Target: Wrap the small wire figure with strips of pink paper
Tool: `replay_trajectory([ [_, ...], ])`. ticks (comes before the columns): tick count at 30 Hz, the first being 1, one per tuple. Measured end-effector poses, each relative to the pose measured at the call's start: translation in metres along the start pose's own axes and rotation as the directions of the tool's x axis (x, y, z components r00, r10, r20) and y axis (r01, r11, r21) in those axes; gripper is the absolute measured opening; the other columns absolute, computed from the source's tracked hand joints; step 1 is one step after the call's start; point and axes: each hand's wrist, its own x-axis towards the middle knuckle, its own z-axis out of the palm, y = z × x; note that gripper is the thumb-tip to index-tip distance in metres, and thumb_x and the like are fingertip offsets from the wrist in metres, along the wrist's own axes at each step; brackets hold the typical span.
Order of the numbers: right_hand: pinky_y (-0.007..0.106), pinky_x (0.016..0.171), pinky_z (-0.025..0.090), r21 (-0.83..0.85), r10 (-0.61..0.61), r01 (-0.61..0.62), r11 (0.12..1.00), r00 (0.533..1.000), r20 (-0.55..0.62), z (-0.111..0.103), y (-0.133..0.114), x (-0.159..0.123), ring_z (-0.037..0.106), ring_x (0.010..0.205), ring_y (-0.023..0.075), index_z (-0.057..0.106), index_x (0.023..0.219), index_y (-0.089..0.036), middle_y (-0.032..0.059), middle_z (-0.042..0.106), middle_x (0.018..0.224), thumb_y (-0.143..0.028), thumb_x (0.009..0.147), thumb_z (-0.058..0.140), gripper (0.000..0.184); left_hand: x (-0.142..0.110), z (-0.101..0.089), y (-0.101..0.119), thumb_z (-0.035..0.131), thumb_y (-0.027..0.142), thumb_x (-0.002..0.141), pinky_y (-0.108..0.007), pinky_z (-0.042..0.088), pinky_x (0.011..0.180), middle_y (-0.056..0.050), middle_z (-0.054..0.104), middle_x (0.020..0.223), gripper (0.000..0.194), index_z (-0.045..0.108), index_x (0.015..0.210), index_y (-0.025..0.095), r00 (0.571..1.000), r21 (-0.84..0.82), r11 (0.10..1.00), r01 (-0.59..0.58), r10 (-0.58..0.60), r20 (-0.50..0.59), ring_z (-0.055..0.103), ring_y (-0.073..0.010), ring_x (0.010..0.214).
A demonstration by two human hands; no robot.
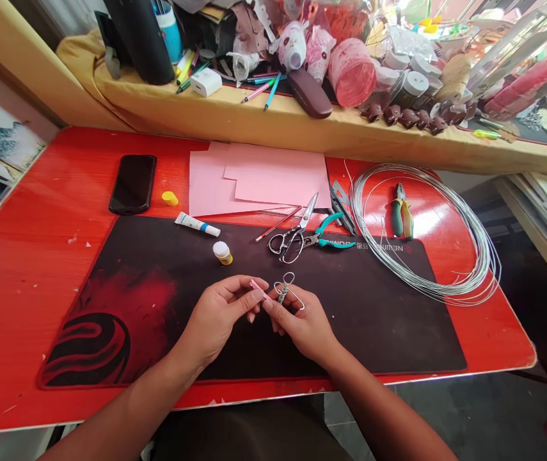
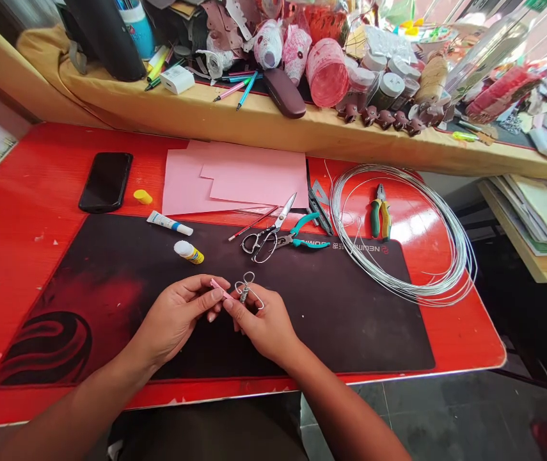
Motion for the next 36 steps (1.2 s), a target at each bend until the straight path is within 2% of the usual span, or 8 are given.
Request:
replay_trajectory([
  [4,0.024,0.052,0.042,0.027,0.01,-0.01,1.0,1.0,0.013,-0.001,0.0,0.001,0.052,0.051,0.012,0.064,0.086,-0.019,-0.0036,0.058,0.059,-0.051,0.098,0.07,0.035,0.003,-0.003,-0.002,0.086,0.034,0.083,-0.024,0.05,0.061,-0.003,0.073,0.086,0.019,0.082,0.093,0.018,1.0,0.045,0.999,-0.025,0.026,-0.011,0.058,-0.0112,0.065],
  [12,0.024,0.052,0.042,0.104,0.008,-0.011,0.995,0.999,0.034,-0.001,-0.002,0.0,0.051,0.052,0.0119,0.063,0.087,-0.019,-0.0032,0.058,0.063,-0.056,0.096,0.07,0.039,0.001,-0.001,0.004,0.082,0.03,0.084,-0.024,0.051,0.06,-0.003,0.075,0.082,0.011,0.083,0.086,0.019,0.997,0.114,0.991,-0.07,0.065,0.041,0.059,-0.0121,0.064],
  [20,0.026,0.056,0.04,-0.075,-0.069,0.068,0.995,0.998,-0.009,0.001,0.001,0.001,0.051,0.052,0.0127,0.06,0.077,-0.021,-0.0032,0.058,0.058,-0.043,0.101,0.065,0.033,0.002,-0.006,-0.001,0.085,0.036,0.083,-0.026,0.053,0.066,-0.004,0.08,0.09,0.016,0.083,0.086,0.02,0.998,0.213,0.976,-0.053,0.06,-0.026,0.062,-0.0142,0.069],
  [24,0.026,0.056,0.039,-0.16,-0.104,0.099,0.982,0.994,-0.02,0.002,0.003,0.0,0.05,0.051,0.0127,0.059,0.075,-0.021,-0.0041,0.057,0.056,-0.039,0.102,0.064,0.032,0.002,-0.009,-0.003,0.086,0.04,0.081,-0.025,0.049,0.064,-0.005,0.08,0.09,0.02,0.083,0.084,0.021,0.998,0.251,0.967,-0.032,0.045,-0.047,0.063,-0.0153,0.073],
  [31,0.026,0.057,0.043,-0.136,-0.112,0.107,0.985,0.993,-0.03,0.002,0.002,0.001,0.055,0.054,0.0135,0.065,0.085,-0.02,-0.0028,0.062,0.063,-0.038,0.099,0.067,0.023,0.001,0.0,0.0,0.089,0.042,0.075,-0.023,0.038,0.051,-0.006,0.078,0.083,0.025,0.082,0.081,0.018,0.993,0.105,0.994,0.04,-0.028,-0.111,0.051,-0.0102,0.058],
  [36,0.025,0.055,0.043,-0.111,-0.118,0.113,0.987,0.992,-0.045,0.001,0.001,0.001,0.053,0.051,0.0124,0.062,0.079,-0.021,-0.0034,0.059,0.059,-0.042,0.102,0.065,0.031,0.001,0.003,0.0,0.089,0.04,0.076,-0.022,0.041,0.053,-0.005,0.077,0.085,0.023,0.083,0.086,0.019,0.993,0.053,0.998,0.022,-0.015,-0.116,0.053,-0.01,0.061],
])
